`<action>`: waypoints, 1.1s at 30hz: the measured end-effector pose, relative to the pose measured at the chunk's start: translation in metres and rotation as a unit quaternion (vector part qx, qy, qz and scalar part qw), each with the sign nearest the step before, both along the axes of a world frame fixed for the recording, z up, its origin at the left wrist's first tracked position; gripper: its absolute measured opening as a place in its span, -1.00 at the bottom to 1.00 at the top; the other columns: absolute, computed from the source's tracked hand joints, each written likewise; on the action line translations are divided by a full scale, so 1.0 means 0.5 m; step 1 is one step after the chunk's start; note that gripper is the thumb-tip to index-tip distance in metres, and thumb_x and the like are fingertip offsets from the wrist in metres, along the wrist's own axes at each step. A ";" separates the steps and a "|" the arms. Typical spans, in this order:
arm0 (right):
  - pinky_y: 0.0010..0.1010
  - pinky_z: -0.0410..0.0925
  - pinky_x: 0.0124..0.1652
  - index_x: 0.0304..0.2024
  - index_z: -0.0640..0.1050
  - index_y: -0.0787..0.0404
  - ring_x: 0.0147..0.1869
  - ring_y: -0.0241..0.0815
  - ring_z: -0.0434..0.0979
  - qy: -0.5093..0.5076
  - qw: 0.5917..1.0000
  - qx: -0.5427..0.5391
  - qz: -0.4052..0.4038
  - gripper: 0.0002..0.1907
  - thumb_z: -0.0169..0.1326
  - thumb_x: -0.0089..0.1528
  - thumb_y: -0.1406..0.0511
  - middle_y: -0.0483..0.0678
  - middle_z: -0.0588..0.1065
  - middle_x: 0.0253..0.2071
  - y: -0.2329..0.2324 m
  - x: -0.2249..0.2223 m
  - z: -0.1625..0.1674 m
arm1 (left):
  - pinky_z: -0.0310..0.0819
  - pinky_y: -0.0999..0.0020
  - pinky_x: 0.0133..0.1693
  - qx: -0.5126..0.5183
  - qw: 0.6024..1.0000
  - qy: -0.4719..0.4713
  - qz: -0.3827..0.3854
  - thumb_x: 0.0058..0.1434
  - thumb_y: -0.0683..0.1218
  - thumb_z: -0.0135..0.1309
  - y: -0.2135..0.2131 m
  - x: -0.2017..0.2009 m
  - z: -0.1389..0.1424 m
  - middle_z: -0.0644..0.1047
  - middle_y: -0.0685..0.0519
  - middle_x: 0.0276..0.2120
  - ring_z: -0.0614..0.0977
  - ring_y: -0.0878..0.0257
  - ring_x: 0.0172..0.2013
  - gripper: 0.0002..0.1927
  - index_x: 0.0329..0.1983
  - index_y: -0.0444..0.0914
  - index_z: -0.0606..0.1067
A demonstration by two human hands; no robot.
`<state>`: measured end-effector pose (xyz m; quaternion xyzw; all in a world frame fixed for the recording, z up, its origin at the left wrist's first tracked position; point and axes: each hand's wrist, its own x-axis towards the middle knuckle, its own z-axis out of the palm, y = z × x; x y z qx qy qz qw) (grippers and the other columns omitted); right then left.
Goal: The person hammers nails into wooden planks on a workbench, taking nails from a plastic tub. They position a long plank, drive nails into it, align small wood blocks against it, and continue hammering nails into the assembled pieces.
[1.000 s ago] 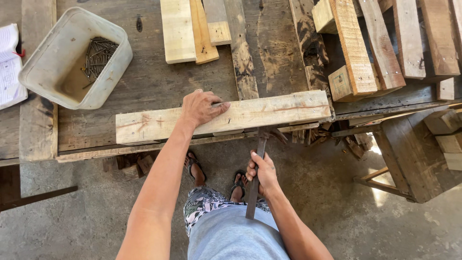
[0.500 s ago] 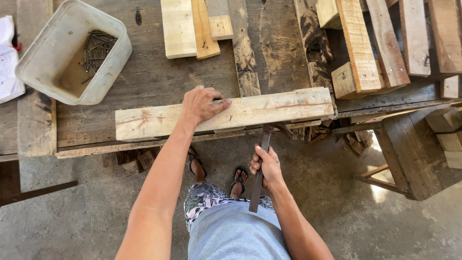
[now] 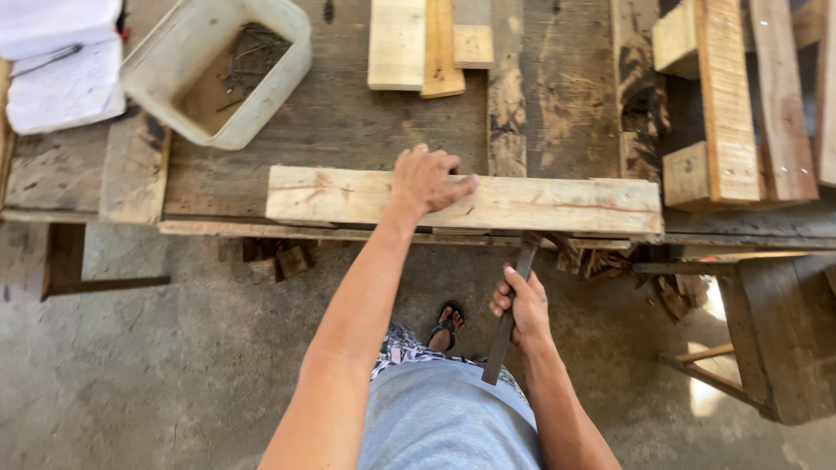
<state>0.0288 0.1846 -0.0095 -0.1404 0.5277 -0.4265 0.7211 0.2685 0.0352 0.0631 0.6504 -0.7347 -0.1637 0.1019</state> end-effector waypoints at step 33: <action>-0.46 0.21 -0.62 -0.07 0.43 0.21 -0.60 -0.36 0.27 0.004 0.999 0.043 0.020 -0.85 0.02 0.32 0.35 -0.14 0.33 -0.52 0.099 -0.084 0.039 | 0.47 0.00 -0.09 0.024 0.998 0.049 -0.004 0.22 0.50 -0.05 -0.003 0.014 0.019 0.65 -0.05 -0.38 0.60 -0.07 -0.11 -0.31 -0.44 -0.17 0.64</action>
